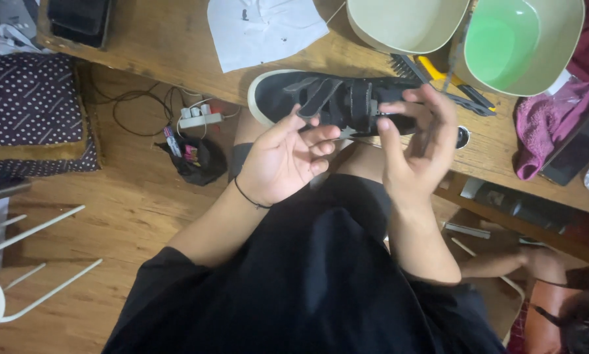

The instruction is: Using a fine-tipped paintbrush to apply paint to the edges of the straps on a black shoe.

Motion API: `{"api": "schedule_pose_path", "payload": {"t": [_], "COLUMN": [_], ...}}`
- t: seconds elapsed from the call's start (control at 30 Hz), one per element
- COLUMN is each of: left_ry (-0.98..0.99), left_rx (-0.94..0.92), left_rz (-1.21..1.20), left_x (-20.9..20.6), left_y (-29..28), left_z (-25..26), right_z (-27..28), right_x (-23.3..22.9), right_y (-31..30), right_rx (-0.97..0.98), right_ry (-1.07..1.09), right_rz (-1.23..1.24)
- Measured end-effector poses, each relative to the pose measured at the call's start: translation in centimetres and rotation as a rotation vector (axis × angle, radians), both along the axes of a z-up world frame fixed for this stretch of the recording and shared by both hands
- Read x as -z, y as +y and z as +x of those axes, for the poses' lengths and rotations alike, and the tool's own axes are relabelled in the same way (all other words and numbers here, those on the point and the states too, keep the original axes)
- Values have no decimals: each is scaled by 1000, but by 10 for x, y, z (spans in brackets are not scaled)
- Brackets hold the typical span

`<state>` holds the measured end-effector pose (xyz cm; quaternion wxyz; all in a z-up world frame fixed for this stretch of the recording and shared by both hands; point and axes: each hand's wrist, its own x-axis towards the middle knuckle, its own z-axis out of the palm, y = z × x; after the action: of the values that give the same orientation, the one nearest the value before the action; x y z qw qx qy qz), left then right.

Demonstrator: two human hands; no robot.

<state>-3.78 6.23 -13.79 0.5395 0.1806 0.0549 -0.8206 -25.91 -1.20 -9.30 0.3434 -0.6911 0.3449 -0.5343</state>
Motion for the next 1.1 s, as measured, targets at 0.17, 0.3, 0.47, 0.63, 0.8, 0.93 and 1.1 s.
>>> {"api": "schedule_pose_path", "payload": {"t": [0.17,0.3,0.47,0.63,0.8,0.93,1.1], "left_ry": [191,311,430,496,420,290,254], "left_rx": [-27,-28,7,78,117,103,114], "left_rz": [-85,-121,-62,-347,-389,-435,-451], "left_x": [4,9,-1,22,69,87,112], "left_y": [-3,-7,-1,21,32,35,38], "left_z": [-1,-2,-3,-21,-36,-35,-32], "right_z": [-29,-66,-79,-76,-62,-58,-46], "right_x": [-4,-1,-23,-6,4,28,33], "right_y": [18,36,61,58,52,42,36], "right_rx": [-107,-172,-116,-70,-34,156,195], "right_ry": [-23,-35,113,90,208,251,257], "right_rz": [-69,-32,35,52,-1,-139,-131]}}
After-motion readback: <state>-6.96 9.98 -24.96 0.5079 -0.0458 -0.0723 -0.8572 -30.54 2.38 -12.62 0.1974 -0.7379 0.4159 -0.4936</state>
